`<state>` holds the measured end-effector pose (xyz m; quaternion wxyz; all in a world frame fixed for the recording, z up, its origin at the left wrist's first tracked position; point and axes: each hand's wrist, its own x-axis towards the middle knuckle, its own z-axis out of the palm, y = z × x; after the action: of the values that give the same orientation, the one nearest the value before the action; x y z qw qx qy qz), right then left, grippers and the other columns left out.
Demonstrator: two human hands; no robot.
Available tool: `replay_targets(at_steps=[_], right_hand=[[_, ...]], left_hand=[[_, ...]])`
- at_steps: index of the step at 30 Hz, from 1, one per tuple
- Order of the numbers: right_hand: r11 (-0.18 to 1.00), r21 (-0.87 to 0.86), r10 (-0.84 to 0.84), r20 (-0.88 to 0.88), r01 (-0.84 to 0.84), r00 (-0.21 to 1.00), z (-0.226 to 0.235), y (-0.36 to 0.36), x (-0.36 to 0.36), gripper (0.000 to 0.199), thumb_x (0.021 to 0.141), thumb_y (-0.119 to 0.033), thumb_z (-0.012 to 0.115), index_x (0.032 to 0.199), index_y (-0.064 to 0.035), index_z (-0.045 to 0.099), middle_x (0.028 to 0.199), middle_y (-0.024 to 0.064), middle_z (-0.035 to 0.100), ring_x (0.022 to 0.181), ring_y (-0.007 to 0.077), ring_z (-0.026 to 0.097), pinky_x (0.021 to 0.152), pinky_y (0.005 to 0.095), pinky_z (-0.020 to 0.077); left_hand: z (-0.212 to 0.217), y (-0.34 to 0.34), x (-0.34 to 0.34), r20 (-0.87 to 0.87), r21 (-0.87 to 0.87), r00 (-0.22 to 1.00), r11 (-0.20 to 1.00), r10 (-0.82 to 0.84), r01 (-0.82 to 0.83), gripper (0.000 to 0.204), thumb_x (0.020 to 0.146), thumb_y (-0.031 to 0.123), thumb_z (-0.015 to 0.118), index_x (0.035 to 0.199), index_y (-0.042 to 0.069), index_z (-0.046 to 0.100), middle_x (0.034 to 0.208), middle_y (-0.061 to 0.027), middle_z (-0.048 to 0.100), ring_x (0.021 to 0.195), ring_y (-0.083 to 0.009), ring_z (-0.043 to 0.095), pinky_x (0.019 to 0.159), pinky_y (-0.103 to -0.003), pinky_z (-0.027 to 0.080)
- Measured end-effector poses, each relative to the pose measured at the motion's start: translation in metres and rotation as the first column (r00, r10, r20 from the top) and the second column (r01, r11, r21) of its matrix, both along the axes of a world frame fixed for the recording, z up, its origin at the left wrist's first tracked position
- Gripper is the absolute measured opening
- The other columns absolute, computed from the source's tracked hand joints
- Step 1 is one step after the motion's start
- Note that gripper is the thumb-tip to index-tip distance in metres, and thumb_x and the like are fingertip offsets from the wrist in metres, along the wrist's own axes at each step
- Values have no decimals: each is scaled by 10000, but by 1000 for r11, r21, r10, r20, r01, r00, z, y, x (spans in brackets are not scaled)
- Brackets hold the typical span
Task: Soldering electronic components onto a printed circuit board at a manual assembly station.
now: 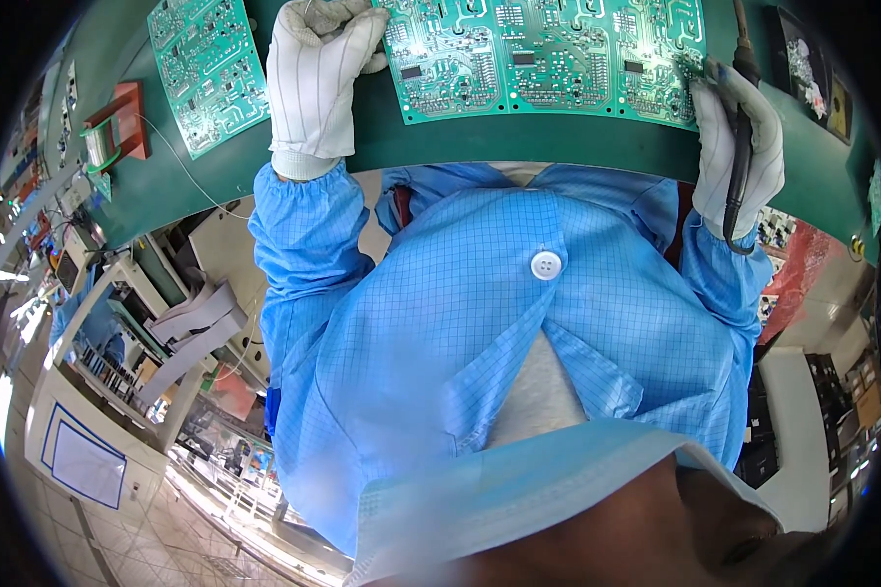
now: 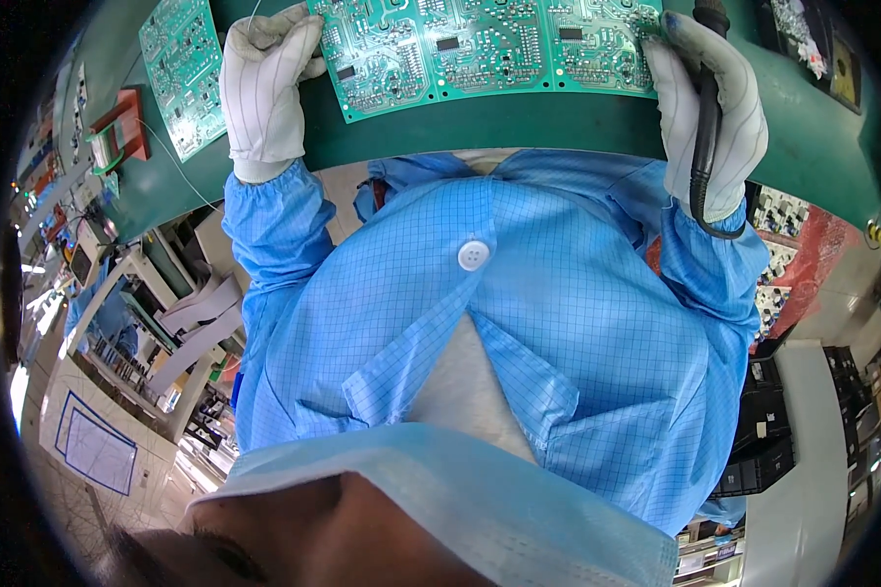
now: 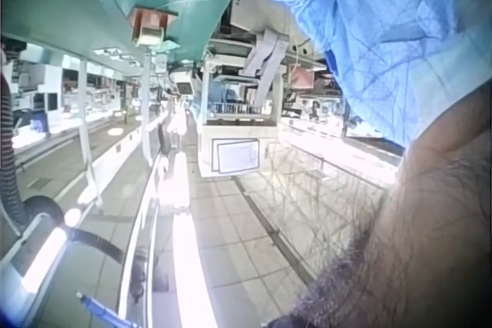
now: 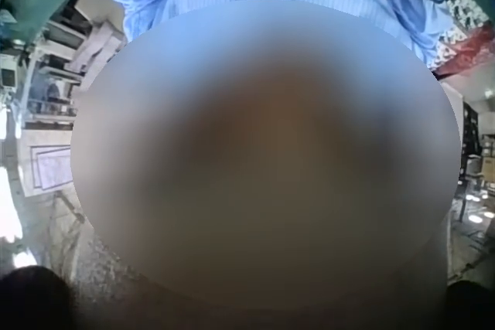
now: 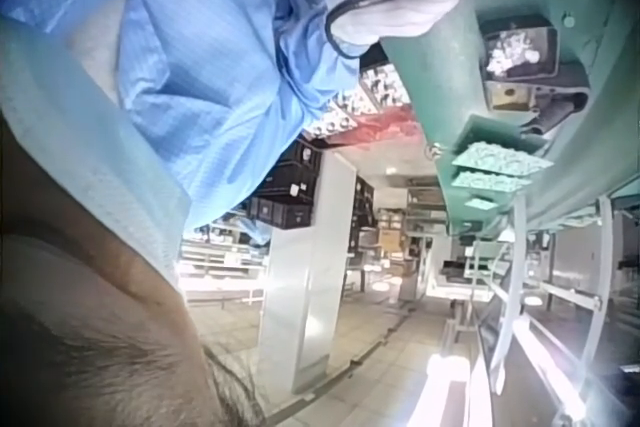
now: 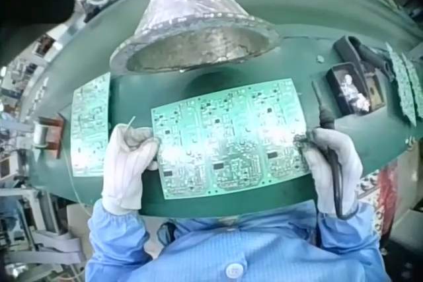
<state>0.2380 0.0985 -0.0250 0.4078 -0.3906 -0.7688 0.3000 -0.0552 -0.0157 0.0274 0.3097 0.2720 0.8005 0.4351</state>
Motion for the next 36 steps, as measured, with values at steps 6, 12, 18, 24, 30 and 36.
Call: replay_targets(at_steps=[6, 12, 18, 24, 30, 36], right_hand=[[998, -69, -17, -98, 10, 995, -1, 0, -2, 295, 861, -22, 720, 1139, 1, 621, 1071, 149, 696, 976, 181, 683, 896, 292, 547], [993, -117, -45, -159, 26, 986, 0, -3, -3, 309, 867, 11, 695, 1158, 11, 588, 1068, 174, 691, 1005, 211, 679, 899, 311, 553], [976, -210, -110, -276, 51, 955, 5, -9, -1, 335, 869, 59, 659, 1182, 16, 548, 1069, 210, 686, 1030, 239, 673, 912, 331, 553], [987, -160, -79, -360, 22, 930, 8, 7, 1, 354, 862, 70, 660, 1190, 6, 546, 1092, 211, 680, 1038, 235, 670, 927, 333, 546], [986, -155, -30, -497, -54, 867, 11, 17, 2, 383, 857, 76, 661, 1211, -17, 548, 1114, 197, 672, 1052, 230, 664, 925, 331, 538], [983, -182, -84, -412, 8, 907, 15, 12, -3, 400, 843, 53, 689, 1210, -30, 552, 1138, 186, 661, 1038, 217, 657, 938, 337, 524]], left_hand=[[6, 2, 2, 73, 35, 997, 999, -36, 33, 216, 862, 91, 661, 985, 8, 505, 904, -63, 616, 646, -81, 542, 589, -203, 450], [-8, -6, -7, 204, 128, 979, 992, -7, -20, 207, 839, 50, 654, 974, 23, 499, 905, -67, 613, 672, -80, 545, 591, -203, 453], [-21, -1, -3, 700, 686, 500, 674, -509, -274, 201, 820, 2, 628, 965, 40, 493, 905, -71, 606, 704, -100, 562, 588, -214, 465], [10, -14, 7, 296, 367, 955, 922, 9, -123, 217, 807, -21, 618, 971, 49, 495, 909, -86, 604, 710, -124, 572, 589, -223, 476], [6, -18, -7, 347, 446, 938, 875, 22, -186, 247, 827, 5, 634, 1058, 14, 547, 927, -95, 629, 785, -155, 604, 655, -255, 508], [-6, -18, -7, -288, 529, 954, 816, -85, 233, 260, 826, -12, 680, 1001, 13, 489, 962, -110, 646, 711, -119, 589, 621, -237, 475]])
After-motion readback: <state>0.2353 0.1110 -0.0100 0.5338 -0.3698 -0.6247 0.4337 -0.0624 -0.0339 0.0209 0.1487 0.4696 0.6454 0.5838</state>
